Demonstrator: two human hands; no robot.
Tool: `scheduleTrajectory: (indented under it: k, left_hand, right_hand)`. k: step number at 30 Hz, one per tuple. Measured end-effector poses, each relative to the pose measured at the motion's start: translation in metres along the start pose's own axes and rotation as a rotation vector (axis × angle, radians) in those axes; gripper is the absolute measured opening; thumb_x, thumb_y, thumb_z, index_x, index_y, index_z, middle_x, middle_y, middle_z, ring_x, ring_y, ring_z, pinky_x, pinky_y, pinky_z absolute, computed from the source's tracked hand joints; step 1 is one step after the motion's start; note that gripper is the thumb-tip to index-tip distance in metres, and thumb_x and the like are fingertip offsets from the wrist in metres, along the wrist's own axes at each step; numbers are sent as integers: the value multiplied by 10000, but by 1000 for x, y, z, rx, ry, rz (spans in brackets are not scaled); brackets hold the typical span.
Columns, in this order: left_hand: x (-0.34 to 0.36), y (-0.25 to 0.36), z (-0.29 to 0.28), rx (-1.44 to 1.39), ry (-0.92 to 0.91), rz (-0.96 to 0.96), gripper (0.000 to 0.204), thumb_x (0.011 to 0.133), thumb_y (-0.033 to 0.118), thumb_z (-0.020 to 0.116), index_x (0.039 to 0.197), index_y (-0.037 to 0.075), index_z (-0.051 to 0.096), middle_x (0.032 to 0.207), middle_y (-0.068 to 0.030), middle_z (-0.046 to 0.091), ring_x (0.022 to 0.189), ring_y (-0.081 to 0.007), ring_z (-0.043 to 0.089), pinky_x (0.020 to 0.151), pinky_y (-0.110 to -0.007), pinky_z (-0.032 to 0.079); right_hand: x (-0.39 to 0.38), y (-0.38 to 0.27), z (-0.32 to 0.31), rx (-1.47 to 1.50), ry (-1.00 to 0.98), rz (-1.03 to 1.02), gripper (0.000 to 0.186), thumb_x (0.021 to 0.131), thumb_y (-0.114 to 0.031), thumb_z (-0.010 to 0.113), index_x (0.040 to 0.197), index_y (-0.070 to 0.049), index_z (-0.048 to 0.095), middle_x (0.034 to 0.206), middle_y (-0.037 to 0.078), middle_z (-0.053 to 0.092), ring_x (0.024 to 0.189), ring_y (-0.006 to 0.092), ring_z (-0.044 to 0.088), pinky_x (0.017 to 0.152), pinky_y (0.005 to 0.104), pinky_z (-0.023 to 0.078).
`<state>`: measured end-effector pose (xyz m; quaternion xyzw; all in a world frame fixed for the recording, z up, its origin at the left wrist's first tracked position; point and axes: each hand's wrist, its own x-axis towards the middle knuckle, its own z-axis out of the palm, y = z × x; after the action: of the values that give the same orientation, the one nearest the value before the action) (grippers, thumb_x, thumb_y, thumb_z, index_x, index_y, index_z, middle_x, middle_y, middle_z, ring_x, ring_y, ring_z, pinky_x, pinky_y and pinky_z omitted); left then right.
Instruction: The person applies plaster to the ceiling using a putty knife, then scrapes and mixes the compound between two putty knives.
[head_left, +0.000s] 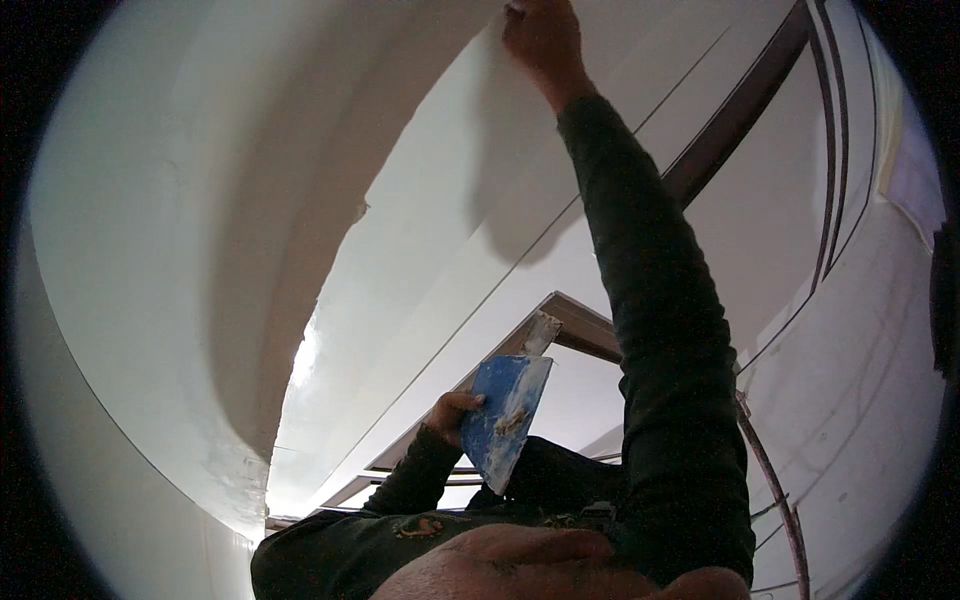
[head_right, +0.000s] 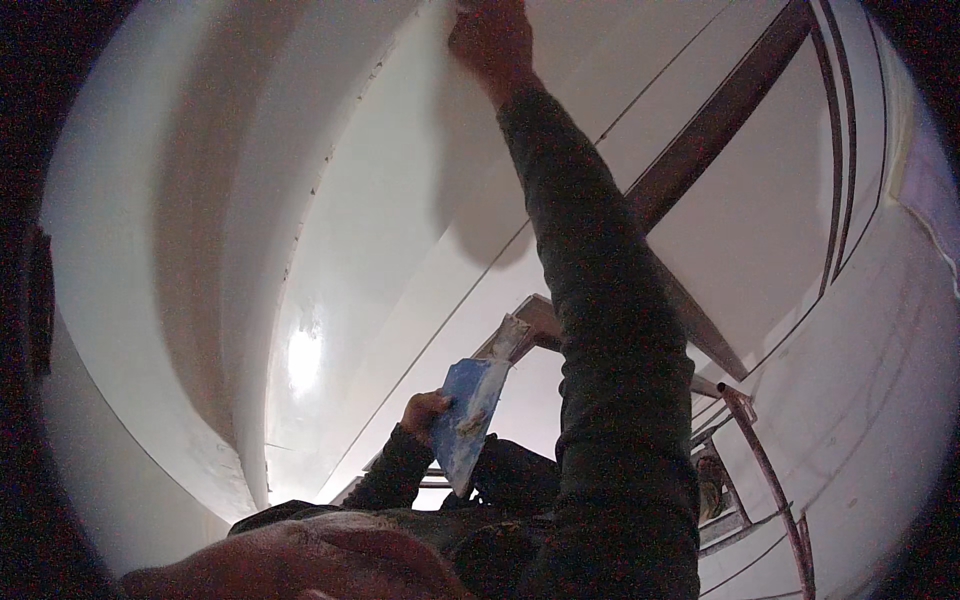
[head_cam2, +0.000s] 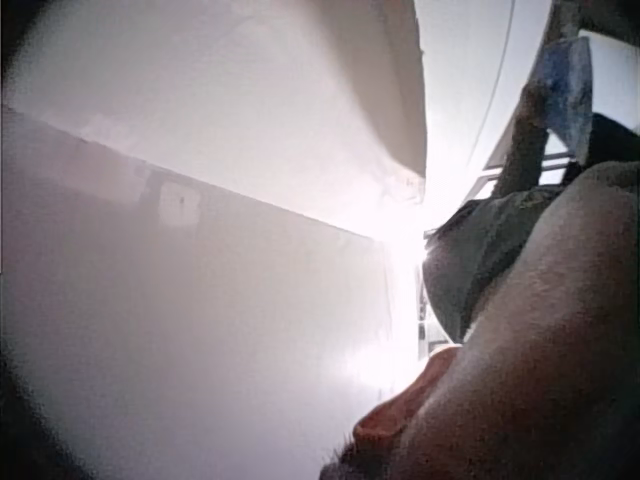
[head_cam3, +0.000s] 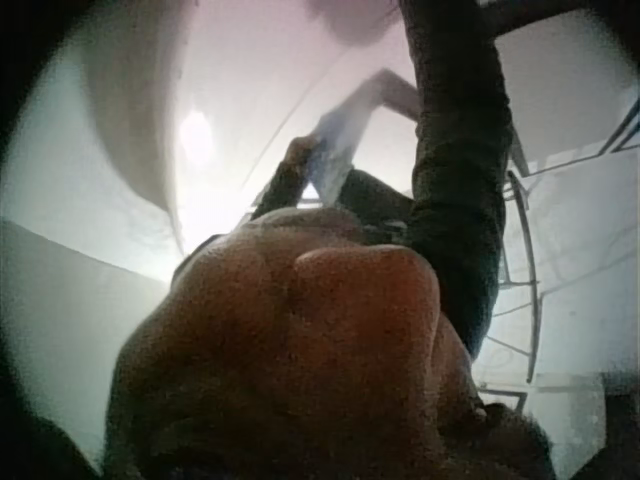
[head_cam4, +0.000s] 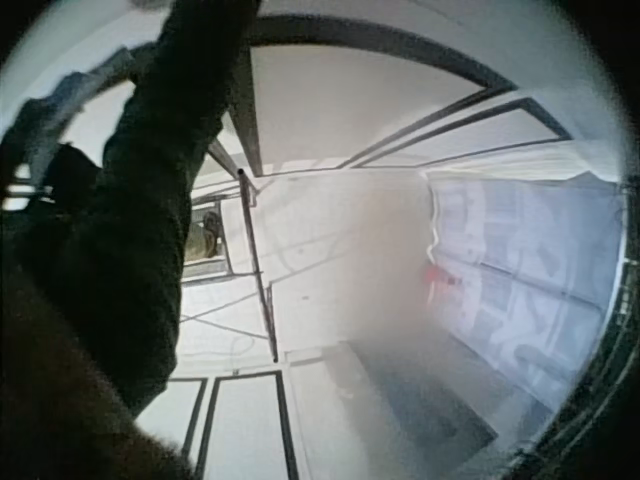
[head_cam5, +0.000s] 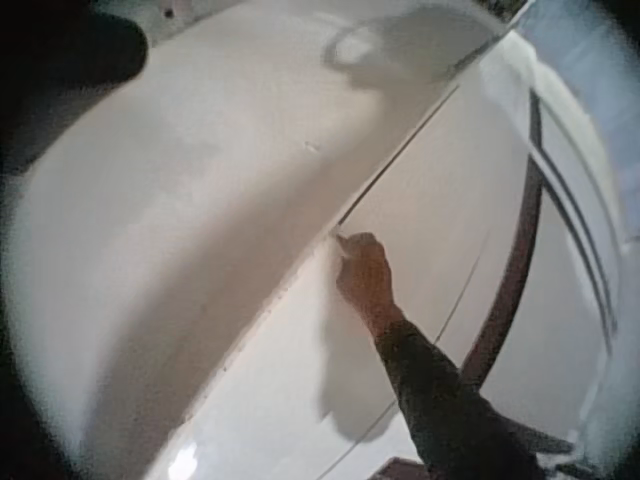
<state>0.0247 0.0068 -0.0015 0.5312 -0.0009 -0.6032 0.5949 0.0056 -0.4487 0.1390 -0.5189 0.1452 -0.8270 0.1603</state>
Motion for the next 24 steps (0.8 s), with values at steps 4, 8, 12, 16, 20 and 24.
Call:
scheduleTrajectory:
  k: [4,8,12,16,20,24]
  left_hand:
    - [-3,-1,0,-22,-11,-1,561,682,77,608,1190,-83,431,1044,-249,586,922,-350,619,818,-475,521]
    - [-1,-5,3,1,-54,15,562,681,77,610,1189,-85,430,1056,-251,580,920,-359,617,827,-481,516]
    - [4,-5,-12,6,-75,42,568,703,99,615,1194,-101,412,1059,-260,574,909,-373,619,800,-488,524]
    - [4,0,-12,-10,-63,28,554,727,122,619,1179,-123,412,1045,-266,577,881,-360,629,777,-466,535]
    - [4,2,1,47,-111,31,553,722,138,629,1164,-125,428,1035,-258,583,864,-346,632,779,-446,537]
    - [-4,-5,4,44,-17,55,557,717,152,637,1161,-118,436,1021,-246,591,860,-346,632,772,-448,539]
  right_hand:
    - [-5,-27,-4,-20,69,25,428,716,10,497,1135,-37,572,1004,174,532,953,340,487,829,376,432]
    - [0,-34,-15,-88,-40,52,435,711,9,496,1139,-31,562,1000,166,514,936,340,476,823,396,428]
    - [18,-48,-25,-205,-183,85,425,679,-12,520,1101,10,564,962,166,520,907,330,478,794,411,417]
    - [19,-41,-22,-401,-321,-116,430,650,-9,530,1076,28,574,880,142,551,911,304,485,783,401,402]
    - [5,5,7,-75,-81,-139,428,639,-17,530,1062,21,584,837,133,563,897,284,491,782,391,383]
    - [13,-10,9,-70,-70,81,438,646,-33,537,1078,24,579,897,150,577,928,288,498,783,392,377]
